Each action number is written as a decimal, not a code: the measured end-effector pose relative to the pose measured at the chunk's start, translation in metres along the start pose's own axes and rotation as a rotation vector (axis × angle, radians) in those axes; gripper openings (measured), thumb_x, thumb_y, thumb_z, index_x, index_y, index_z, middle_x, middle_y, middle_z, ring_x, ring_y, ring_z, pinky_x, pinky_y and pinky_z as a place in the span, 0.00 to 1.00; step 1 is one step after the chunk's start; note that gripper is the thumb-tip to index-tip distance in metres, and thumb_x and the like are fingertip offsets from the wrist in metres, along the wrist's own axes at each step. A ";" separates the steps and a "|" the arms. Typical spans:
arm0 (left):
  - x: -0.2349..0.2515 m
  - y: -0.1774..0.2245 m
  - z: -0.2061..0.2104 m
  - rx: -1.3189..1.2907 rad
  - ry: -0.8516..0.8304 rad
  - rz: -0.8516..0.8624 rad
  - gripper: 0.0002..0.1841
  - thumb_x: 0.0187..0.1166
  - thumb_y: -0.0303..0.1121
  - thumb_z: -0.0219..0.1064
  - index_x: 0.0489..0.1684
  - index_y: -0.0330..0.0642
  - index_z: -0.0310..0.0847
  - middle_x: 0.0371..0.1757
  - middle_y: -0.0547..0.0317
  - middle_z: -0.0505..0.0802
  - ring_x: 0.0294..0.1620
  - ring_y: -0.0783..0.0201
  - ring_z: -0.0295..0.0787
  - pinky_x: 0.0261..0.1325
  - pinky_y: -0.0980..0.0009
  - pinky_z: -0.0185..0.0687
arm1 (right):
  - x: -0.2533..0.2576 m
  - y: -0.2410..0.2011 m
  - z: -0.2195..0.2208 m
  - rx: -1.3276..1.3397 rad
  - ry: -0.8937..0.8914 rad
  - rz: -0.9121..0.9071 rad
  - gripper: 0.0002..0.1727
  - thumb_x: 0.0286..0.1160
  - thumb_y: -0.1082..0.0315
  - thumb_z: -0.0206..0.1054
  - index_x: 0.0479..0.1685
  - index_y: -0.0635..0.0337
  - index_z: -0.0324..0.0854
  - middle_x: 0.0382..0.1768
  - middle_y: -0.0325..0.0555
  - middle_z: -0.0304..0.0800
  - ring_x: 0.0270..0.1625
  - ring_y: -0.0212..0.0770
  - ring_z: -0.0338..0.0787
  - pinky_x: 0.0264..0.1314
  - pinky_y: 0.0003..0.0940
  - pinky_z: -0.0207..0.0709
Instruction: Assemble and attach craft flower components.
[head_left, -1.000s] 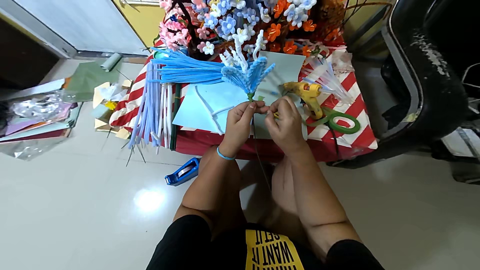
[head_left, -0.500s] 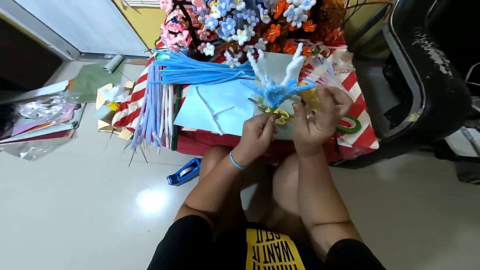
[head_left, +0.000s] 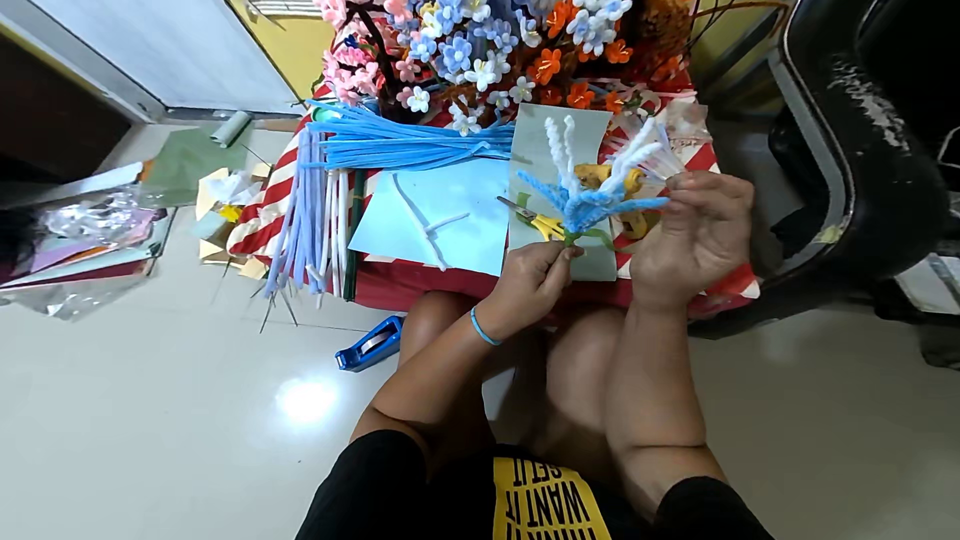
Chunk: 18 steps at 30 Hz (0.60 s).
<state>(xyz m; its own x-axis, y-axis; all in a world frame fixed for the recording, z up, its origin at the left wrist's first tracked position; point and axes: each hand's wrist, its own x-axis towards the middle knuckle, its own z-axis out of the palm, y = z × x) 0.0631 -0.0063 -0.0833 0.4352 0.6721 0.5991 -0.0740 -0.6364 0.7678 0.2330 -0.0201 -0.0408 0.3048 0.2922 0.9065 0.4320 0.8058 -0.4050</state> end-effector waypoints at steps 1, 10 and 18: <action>0.000 0.000 -0.001 -0.019 -0.003 -0.021 0.15 0.85 0.23 0.52 0.41 0.24 0.87 0.19 0.59 0.86 0.18 0.78 0.78 0.26 0.82 0.78 | 0.002 0.000 -0.003 0.068 0.038 0.030 0.09 0.89 0.64 0.60 0.49 0.42 0.86 0.53 0.25 0.86 0.62 0.29 0.85 0.67 0.31 0.80; 0.010 -0.005 -0.026 -0.374 0.051 -0.297 0.19 0.93 0.29 0.44 0.50 0.32 0.84 0.25 0.66 0.89 0.22 0.77 0.82 0.30 0.80 0.81 | 0.006 -0.001 -0.006 0.270 0.304 0.380 0.27 0.93 0.63 0.38 0.22 0.43 0.76 0.19 0.26 0.76 0.28 0.28 0.82 0.44 0.30 0.83; 0.010 -0.014 -0.046 -0.327 0.163 -0.234 0.24 0.95 0.36 0.37 0.58 0.36 0.83 0.55 0.56 0.95 0.54 0.69 0.92 0.63 0.67 0.86 | -0.017 -0.024 0.034 0.024 -0.622 0.732 0.05 0.79 0.73 0.65 0.42 0.66 0.83 0.31 0.41 0.84 0.24 0.28 0.80 0.27 0.24 0.79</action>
<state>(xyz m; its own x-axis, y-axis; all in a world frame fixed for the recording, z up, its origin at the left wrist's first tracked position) 0.0275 0.0267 -0.0780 0.3282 0.8520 0.4079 -0.2822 -0.3237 0.9031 0.1883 -0.0268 -0.0425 -0.0160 0.9427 0.3332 0.2938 0.3229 -0.8997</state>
